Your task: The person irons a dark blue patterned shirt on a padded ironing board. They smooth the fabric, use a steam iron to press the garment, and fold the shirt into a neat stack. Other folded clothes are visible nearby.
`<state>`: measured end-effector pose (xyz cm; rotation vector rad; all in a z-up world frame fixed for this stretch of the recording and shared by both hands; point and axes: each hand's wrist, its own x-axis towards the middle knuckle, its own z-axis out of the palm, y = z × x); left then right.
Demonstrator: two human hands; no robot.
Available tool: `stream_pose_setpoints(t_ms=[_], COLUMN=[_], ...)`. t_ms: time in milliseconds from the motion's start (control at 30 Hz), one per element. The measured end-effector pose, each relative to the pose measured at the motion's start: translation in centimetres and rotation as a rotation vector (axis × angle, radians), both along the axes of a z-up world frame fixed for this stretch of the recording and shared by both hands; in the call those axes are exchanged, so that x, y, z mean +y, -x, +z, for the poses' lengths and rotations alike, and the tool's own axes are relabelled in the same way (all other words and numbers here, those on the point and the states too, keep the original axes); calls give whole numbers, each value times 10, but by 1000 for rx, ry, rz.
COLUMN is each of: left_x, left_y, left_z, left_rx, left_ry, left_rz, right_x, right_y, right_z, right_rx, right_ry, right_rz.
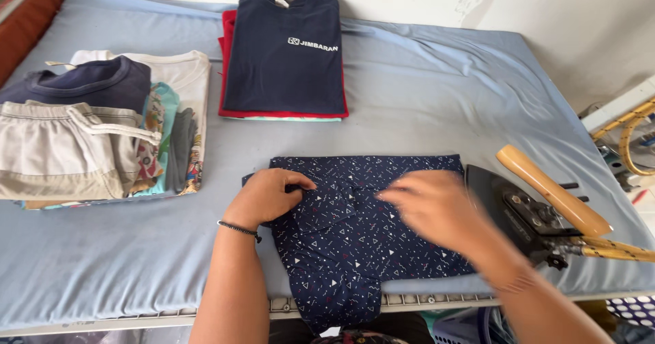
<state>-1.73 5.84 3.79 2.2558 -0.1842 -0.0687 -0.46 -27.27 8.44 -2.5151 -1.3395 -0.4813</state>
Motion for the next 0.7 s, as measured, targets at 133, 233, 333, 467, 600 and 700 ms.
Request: stream_pose_setpoints(t_ms=[133,233,333,467,600,700], left_x=[7,11,13,11,-3,-6], left_y=[0,-1,-2,-6,-14,-17], left_z=[0,1,0,-5,-13,-16], left_rx=[20,45,65,95,-3,-30], left_ry=[11,57,97,272,104,87], left_rz=[-109,-165,-168,-20,229,325], right_x=[70,87,92,98,104,106], right_y=[-32,-46,-54,-71,-86,-83], right_z=[-27,-37,-47,-58,-60,-59], right_rx=[119,262,665,929,924,901], right_ry=[59,-53,0,-67,-232,-265], right_rz=[317,347,-68,-334,-147,-144])
